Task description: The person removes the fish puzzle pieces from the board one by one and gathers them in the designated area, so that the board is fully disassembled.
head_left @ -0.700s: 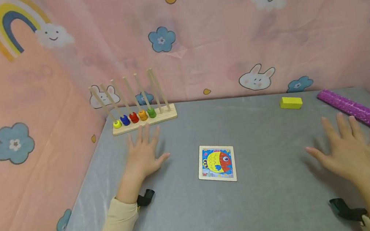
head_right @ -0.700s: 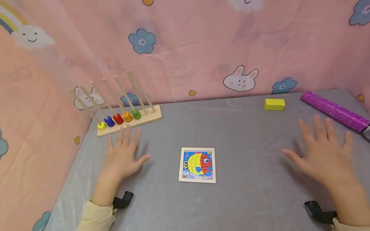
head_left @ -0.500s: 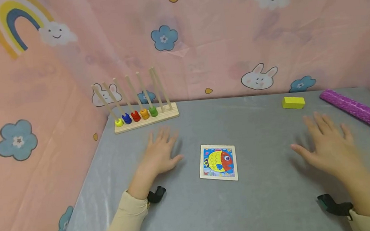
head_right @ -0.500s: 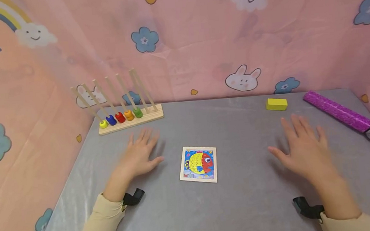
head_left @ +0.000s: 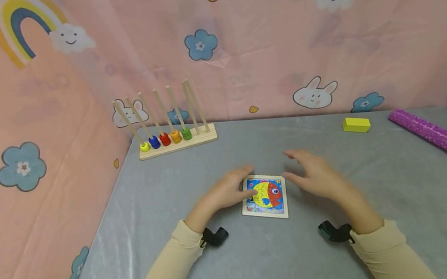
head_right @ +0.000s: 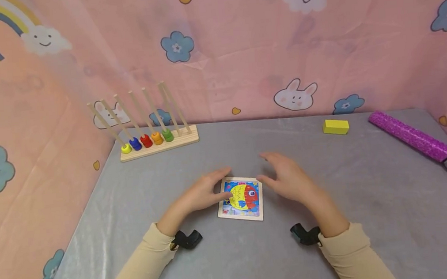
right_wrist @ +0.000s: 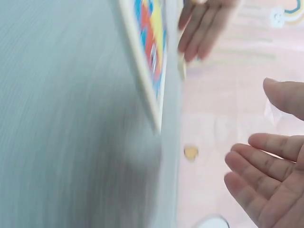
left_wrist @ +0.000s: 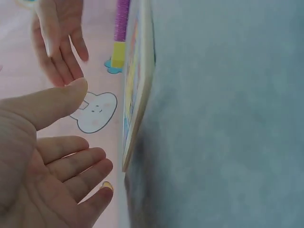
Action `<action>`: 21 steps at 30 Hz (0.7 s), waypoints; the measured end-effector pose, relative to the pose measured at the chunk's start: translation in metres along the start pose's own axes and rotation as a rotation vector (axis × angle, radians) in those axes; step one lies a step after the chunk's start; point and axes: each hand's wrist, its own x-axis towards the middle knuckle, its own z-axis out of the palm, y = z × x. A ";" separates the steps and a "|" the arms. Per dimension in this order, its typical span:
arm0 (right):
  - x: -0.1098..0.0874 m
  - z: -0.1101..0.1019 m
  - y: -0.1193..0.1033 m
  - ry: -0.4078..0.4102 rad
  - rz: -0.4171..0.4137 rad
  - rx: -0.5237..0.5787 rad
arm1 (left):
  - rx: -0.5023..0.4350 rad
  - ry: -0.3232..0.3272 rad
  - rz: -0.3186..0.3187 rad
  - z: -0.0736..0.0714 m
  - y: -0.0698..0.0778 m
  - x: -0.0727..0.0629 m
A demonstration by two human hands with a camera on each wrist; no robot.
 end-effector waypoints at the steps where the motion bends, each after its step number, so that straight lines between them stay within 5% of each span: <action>1: 0.004 0.004 -0.003 -0.013 -0.004 0.040 | -0.037 0.004 -0.007 0.002 -0.002 0.001; 10: 0.028 0.041 -0.018 -0.223 -0.023 0.352 | -0.116 0.033 0.003 0.018 -0.021 -0.002; 21: 0.030 0.064 -0.015 -0.208 -0.080 0.277 | -0.134 0.075 0.039 0.021 -0.028 -0.002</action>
